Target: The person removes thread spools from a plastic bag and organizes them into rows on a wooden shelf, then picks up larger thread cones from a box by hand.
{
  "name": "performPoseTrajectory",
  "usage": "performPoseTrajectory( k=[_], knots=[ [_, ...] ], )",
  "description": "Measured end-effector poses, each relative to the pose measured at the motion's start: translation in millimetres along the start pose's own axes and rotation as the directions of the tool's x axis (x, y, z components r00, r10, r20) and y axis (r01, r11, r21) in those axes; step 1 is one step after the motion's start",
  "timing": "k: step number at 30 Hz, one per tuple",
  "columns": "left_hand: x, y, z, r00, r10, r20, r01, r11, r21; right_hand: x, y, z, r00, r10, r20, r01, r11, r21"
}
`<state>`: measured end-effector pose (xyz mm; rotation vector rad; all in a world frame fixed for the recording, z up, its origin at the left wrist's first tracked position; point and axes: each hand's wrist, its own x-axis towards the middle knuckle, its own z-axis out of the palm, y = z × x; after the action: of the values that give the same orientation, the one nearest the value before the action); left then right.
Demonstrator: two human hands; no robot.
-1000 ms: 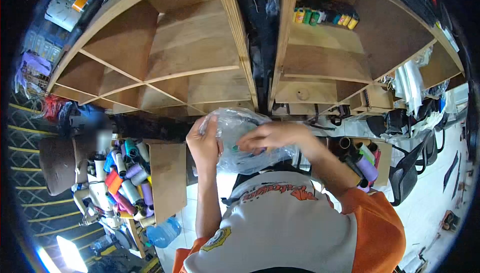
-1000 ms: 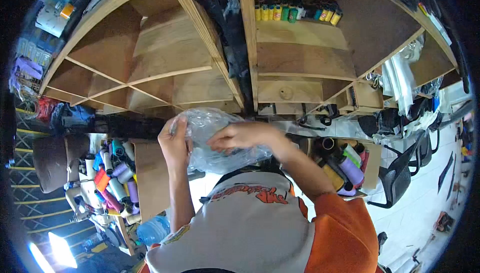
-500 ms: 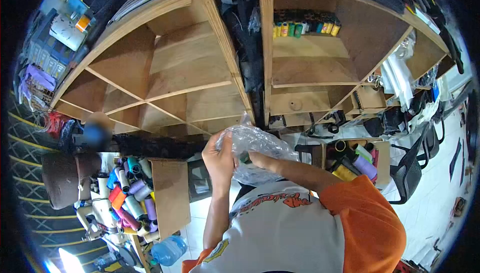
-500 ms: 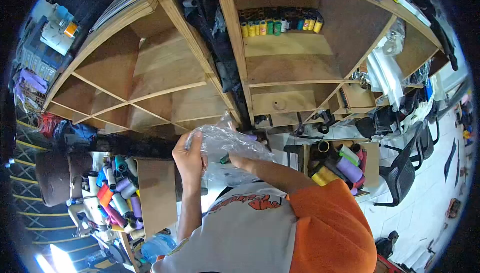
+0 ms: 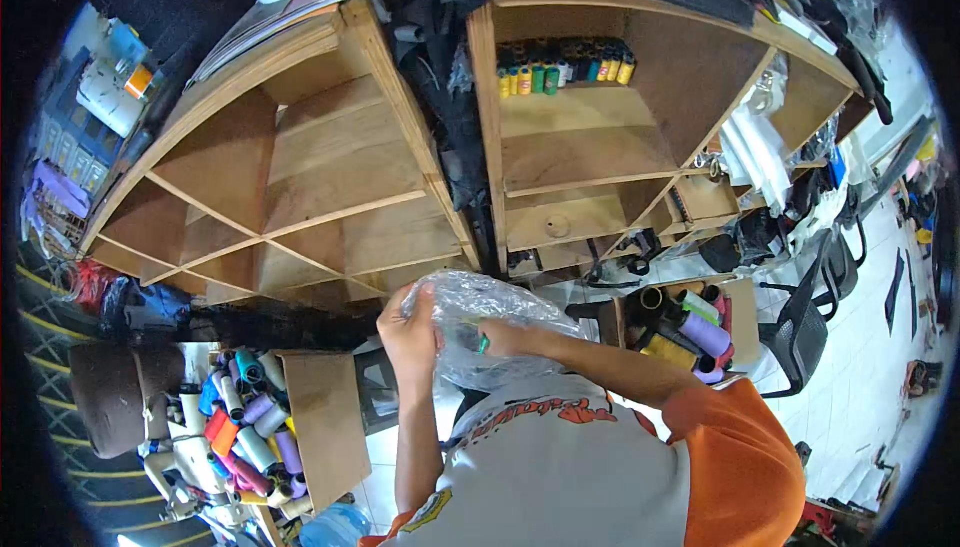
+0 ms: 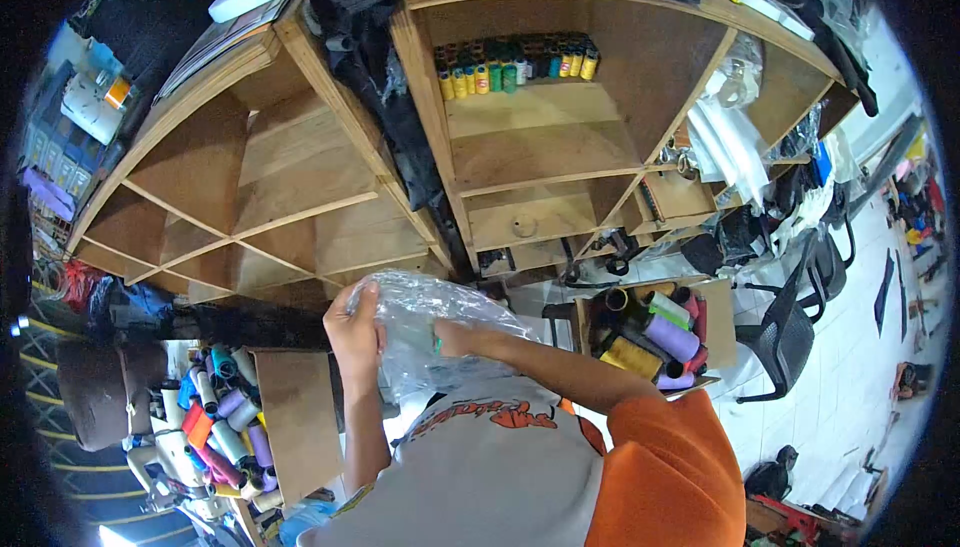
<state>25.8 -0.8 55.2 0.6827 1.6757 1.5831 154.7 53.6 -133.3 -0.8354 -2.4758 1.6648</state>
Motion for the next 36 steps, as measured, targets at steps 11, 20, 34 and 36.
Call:
performPoseTrajectory(
  k=[11,20,34,36],
  knots=[
    [20,1,14,1.0,-0.003,-0.022,0.002,0.999,-0.044,-92,-123,-118,0.964,-0.216,-0.155,0.248,0.94,0.233],
    [17,-6,8,1.0,-0.013,0.025,0.014,1.0,-0.013,-45,-85,-319,0.28,-0.098,-0.955,0.0,0.995,-0.102],
    [5,-9,-14,0.991,-0.052,-0.12,0.061,0.996,0.068,63,8,-396,0.3,0.0,-0.954,-0.448,0.883,-0.141],
    [4,-10,-17,0.991,-0.055,-0.124,0.064,0.996,0.069,67,15,-391,0.23,-0.002,-0.973,-0.375,0.923,-0.091]
  ],
)
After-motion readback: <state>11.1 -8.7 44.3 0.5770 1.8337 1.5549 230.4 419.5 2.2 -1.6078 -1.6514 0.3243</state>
